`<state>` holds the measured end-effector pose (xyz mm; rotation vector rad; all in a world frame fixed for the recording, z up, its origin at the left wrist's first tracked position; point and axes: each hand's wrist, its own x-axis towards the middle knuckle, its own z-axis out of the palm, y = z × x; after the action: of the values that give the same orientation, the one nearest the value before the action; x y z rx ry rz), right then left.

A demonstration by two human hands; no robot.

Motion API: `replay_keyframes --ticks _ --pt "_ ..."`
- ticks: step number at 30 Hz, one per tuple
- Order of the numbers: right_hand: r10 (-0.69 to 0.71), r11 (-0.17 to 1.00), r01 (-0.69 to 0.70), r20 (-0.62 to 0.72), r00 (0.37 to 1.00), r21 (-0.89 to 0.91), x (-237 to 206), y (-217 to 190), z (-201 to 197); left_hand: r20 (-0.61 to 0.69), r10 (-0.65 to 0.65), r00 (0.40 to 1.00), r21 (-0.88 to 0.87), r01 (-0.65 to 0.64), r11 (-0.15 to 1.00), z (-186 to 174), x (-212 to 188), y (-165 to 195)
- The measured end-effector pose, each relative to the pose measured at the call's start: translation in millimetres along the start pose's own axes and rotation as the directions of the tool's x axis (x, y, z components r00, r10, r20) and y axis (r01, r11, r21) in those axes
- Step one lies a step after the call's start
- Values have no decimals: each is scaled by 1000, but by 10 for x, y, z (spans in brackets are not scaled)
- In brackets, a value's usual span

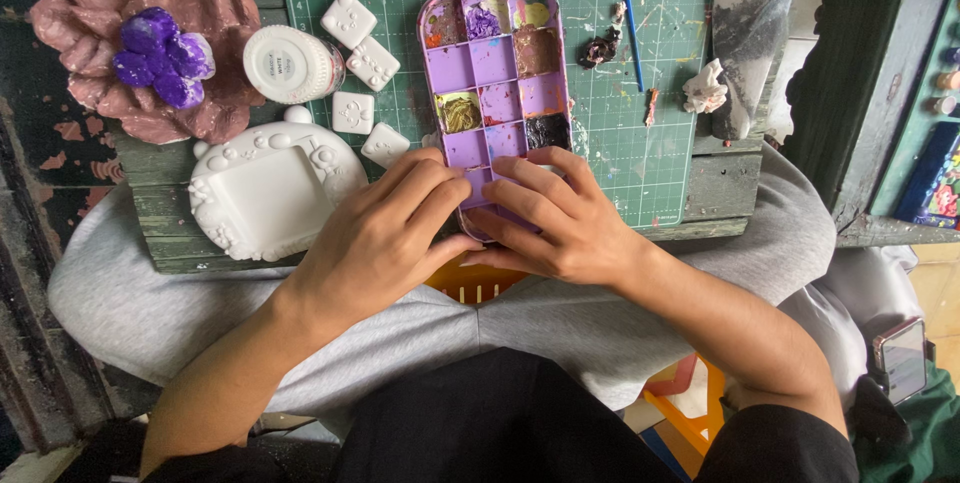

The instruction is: The person sits on the floor with a purple paint palette on their lap and picks dried paint out of its compartments with their fingers, working cell by cell and collecting removed paint bits on the cutting mat.

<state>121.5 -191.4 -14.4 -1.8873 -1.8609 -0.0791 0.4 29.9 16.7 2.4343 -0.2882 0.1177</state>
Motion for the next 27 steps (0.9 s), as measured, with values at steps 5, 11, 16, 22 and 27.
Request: replay_keyframes --ticks 5,11,16,22,27 --pt "24 997 -22 26 999 -73 37 -61 20 -3 5 1000 2 -5 1000 13 3 -4" --pt "44 997 -41 58 997 -61 101 -74 -10 3 1 1000 17 -1 1000 -2 -5 1" --pt "71 997 -71 69 995 -8 144 -64 -35 4 -4 1000 0 4 1000 -2 6 0" --pt "83 996 -85 81 993 29 162 -62 -55 -3 -2 1000 -17 2 1000 -11 5 -6" --pt "83 996 -87 85 993 38 161 -61 -59 -5 -9 1000 -31 9 999 -14 3 -10"
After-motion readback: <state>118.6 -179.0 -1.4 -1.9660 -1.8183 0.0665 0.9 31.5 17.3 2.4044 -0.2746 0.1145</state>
